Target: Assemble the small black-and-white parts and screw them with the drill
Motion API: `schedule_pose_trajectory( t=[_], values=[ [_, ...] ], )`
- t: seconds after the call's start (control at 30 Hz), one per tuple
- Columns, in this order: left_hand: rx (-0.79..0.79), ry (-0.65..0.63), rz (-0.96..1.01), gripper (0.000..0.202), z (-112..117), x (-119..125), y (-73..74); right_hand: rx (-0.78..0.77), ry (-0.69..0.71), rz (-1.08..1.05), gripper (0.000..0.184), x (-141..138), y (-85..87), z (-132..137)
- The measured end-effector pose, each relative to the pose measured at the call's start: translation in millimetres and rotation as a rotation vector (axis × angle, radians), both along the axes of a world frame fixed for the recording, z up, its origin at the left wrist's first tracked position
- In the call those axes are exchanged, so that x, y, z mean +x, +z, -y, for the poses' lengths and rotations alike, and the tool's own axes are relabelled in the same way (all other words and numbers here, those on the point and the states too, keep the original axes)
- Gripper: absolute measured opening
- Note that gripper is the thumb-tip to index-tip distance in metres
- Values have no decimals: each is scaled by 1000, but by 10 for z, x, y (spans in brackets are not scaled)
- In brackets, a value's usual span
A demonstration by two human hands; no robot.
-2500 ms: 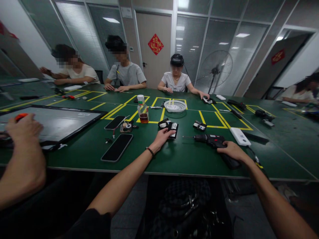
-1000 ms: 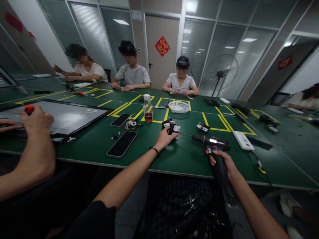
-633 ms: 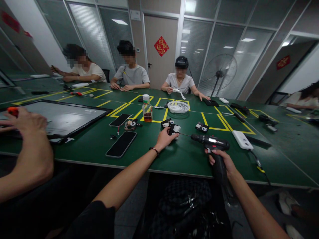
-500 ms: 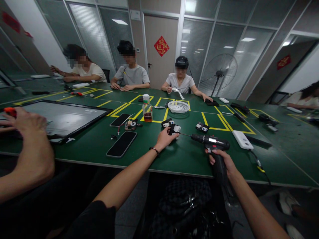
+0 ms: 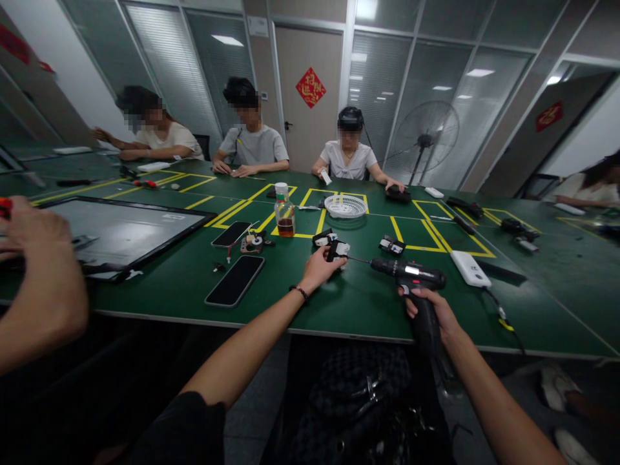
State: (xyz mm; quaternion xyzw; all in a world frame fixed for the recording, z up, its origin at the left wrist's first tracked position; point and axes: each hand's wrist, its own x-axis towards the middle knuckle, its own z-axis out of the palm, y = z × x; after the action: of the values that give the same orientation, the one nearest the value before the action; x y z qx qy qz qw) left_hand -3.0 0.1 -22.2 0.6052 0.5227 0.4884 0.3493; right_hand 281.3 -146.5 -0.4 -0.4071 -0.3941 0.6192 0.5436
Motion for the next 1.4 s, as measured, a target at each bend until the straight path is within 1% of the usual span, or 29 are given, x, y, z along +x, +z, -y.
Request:
schedule_pose_trajectory(
  t=[0.13, 0.3, 0.57, 0.73, 0.93, 1.13, 1.4],
  values=[
    [7, -1, -56, 64, 2, -2, 13, 1, -9, -14, 25, -24, 30, 9],
    [-1, 5, -80, 63, 8, 1, 28, 17, -23, -14, 28, -25, 22, 1],
    [17, 19, -112, 64, -18, 1, -20, 8, -7, -45, 26, -12, 4, 5],
    [7, 23, -223, 63, -7, 8, -6, 17, -8, -69, 29, 12, -46, -23],
    [8, 90, -324, 64, 47, 31, 31, 45, 20, -63, 24, 57, -107, -46],
    [54, 149, -402, 67, 67, 50, 19, 53, 19, -52, 21, 85, -159, -57],
    [79, 179, -464, 70, 80, 74, 32, 36, 19, -38, 23, 69, -143, -45]
  ],
)
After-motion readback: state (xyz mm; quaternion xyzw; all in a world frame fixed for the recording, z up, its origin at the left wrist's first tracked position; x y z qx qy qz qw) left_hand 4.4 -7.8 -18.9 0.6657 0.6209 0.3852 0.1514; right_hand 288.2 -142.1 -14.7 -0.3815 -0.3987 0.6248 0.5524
